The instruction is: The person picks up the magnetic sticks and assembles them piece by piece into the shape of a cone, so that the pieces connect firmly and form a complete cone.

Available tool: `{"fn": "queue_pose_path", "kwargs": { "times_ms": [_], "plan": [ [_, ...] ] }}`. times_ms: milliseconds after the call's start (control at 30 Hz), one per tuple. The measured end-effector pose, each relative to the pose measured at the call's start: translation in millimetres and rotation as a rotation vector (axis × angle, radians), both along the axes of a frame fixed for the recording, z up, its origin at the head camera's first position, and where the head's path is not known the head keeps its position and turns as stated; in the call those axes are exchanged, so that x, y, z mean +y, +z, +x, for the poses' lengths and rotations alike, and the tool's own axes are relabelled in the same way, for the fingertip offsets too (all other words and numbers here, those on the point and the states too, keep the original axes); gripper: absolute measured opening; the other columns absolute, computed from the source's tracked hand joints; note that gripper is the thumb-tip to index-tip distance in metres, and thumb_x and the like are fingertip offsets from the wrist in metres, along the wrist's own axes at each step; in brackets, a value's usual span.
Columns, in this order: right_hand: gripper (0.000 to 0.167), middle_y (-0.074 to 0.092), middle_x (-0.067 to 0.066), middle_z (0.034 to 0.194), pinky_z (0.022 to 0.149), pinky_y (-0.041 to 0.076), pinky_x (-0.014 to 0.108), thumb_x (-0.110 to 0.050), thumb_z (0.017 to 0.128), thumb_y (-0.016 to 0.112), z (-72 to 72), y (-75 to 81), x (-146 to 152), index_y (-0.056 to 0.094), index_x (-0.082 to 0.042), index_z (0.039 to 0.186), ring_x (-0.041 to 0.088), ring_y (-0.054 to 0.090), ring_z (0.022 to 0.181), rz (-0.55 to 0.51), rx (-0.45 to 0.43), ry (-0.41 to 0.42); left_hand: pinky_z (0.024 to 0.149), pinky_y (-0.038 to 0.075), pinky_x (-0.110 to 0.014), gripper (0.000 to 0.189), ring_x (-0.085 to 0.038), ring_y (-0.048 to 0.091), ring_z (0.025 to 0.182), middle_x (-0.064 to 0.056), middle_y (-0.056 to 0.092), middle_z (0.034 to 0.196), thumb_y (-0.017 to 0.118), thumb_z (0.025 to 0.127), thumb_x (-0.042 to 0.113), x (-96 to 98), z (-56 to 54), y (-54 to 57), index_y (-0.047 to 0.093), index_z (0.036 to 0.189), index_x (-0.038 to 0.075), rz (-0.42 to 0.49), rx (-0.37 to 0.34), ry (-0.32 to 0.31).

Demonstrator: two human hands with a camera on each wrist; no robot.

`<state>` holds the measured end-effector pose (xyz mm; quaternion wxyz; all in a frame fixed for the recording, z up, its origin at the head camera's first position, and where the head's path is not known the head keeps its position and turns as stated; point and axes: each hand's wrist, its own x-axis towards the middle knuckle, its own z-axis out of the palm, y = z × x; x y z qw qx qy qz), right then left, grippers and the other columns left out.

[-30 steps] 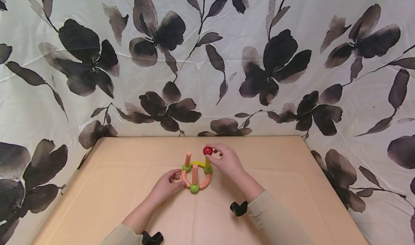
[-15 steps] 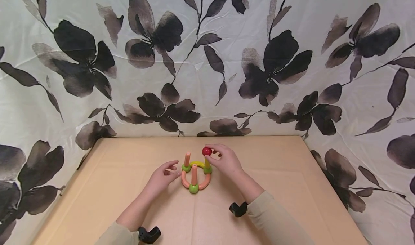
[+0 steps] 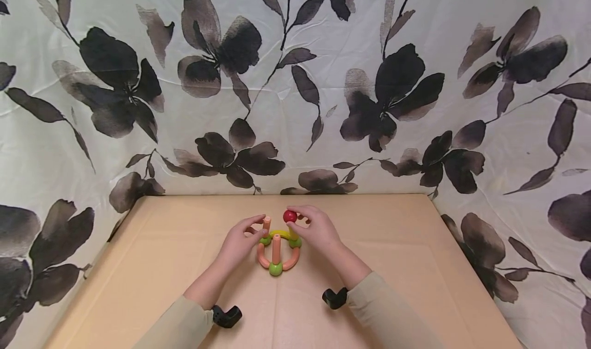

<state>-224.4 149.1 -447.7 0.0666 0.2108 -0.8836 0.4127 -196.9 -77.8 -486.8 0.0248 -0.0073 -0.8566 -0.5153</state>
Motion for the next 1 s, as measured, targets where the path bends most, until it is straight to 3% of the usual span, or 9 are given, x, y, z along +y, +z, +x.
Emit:
{"fn": "queue_pose_path", "kwargs": {
  "times_ms": [267, 500, 700, 867, 1000],
  "plan": [
    [0.041, 0.069, -0.001, 0.114, 0.078, 0.051, 0.034, -0.017, 0.085, 0.080, -1.2, -1.9, -6, 0.070, -0.017, 0.125, 0.018, 0.060, 0.097, 0.006, 0.029, 0.007, 0.064, 0.051, -0.030, 0.035, -0.019, 0.059, 0.093, 0.000, 0.066, 0.113, 0.071, 0.093, 0.025, 8.4, -4.6, -0.9, 0.068, 0.128, 0.021, -0.044, 0.013, -0.016],
    [0.041, 0.068, 0.000, 0.113, 0.078, 0.053, 0.040, -0.017, 0.085, 0.080, -2.3, -3.7, -13, 0.070, -0.014, 0.124, 0.019, 0.060, 0.097, 0.000, 0.026, 0.052, 0.069, 0.049, -0.031, 0.032, -0.017, 0.058, 0.093, 0.003, 0.067, 0.108, 0.069, 0.095, 0.029, 14.2, -5.5, -0.1, 0.070, 0.126, 0.022, -0.127, 0.039, -0.064],
    [0.040, 0.067, -0.001, 0.118, 0.082, 0.053, 0.050, -0.019, 0.085, 0.080, -1.4, -3.5, -21, 0.071, -0.016, 0.124, 0.020, 0.060, 0.102, 0.002, -0.014, 0.065, 0.073, 0.050, -0.034, 0.034, -0.018, 0.060, 0.097, 0.002, 0.067, 0.115, 0.069, 0.094, 0.028, 15.4, -5.1, -1.4, 0.069, 0.127, 0.021, -0.153, 0.051, -0.071],
    [0.038, 0.067, -0.003, 0.117, 0.082, 0.053, 0.049, -0.021, 0.086, 0.079, -2.0, -3.9, -23, 0.071, -0.018, 0.123, 0.016, 0.059, 0.101, 0.014, -0.022, 0.065, 0.081, 0.051, -0.040, 0.034, -0.019, 0.062, 0.099, 0.000, 0.067, 0.121, 0.070, 0.094, 0.027, 16.3, -5.9, -2.1, 0.069, 0.127, 0.019, -0.156, 0.051, -0.066],
    [0.039, 0.067, -0.002, 0.117, 0.082, 0.053, 0.050, -0.021, 0.086, 0.079, -2.7, -4.1, -24, 0.071, -0.015, 0.124, 0.018, 0.059, 0.102, 0.016, -0.022, 0.070, 0.079, 0.051, -0.038, 0.034, -0.018, 0.062, 0.098, 0.001, 0.067, 0.120, 0.070, 0.094, 0.027, 15.9, -4.8, -2.0, 0.069, 0.127, 0.020, -0.144, 0.052, -0.055]
  ]
}}
